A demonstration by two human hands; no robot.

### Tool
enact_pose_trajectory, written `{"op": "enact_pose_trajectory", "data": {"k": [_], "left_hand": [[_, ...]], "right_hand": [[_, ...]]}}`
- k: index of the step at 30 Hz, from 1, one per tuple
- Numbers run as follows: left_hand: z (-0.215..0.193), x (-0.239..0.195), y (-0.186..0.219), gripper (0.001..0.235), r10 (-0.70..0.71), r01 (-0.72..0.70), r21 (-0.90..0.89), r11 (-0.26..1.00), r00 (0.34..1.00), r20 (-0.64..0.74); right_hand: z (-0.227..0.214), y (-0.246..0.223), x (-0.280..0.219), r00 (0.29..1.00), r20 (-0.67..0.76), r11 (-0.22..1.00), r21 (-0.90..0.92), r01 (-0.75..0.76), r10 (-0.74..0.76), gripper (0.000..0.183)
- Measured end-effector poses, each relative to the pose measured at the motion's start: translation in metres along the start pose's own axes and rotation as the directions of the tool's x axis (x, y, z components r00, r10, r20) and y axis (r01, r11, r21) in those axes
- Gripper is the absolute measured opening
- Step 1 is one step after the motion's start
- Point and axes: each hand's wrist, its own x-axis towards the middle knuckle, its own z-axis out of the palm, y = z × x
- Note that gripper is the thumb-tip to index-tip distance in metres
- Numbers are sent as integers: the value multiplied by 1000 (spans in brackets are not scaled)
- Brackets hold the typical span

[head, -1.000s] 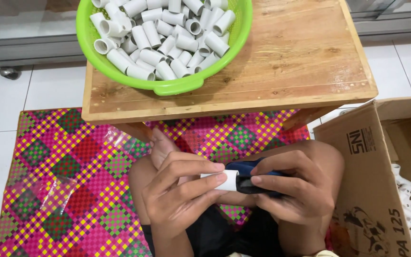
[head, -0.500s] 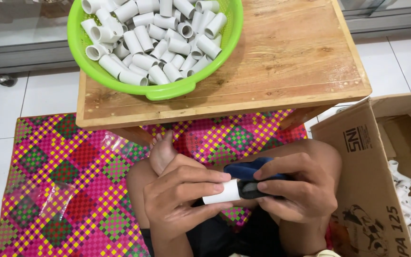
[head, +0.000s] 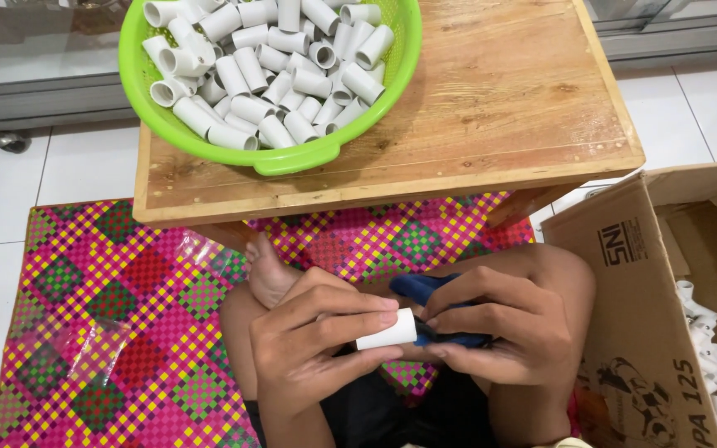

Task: The person sits on the floor and repeatedly picks up small white plastic pipe fittings from a cardboard box. They wipe each fitting with a blue cloth and place it into a green colander on a small wooden table. The process is repeated for several fittings.

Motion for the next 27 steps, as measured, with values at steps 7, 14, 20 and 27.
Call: {"op": "enact_pose_trajectory", "data": {"k": [7,14,20,27], "left_hand": [[0,0,2,26,-14,15,-24,1000,999,50],[3,0,-3,29,-30,34,-80,996,998,53],[14,-1,-10,27,-107,97,-140,985,992,-64],[21,-8,-23,28,-188,154,-212,965,971,-149]], "right_hand": [[-6,3,-3,996,92,992,123,3,-14,21],[-7,3,-3,996,92,994,106,-15,6,19],[0,9,-19,994,-31,988,-109,-111,109,14],[28,-7,-6,943,-222,938,-191,-291,247,10]]}}
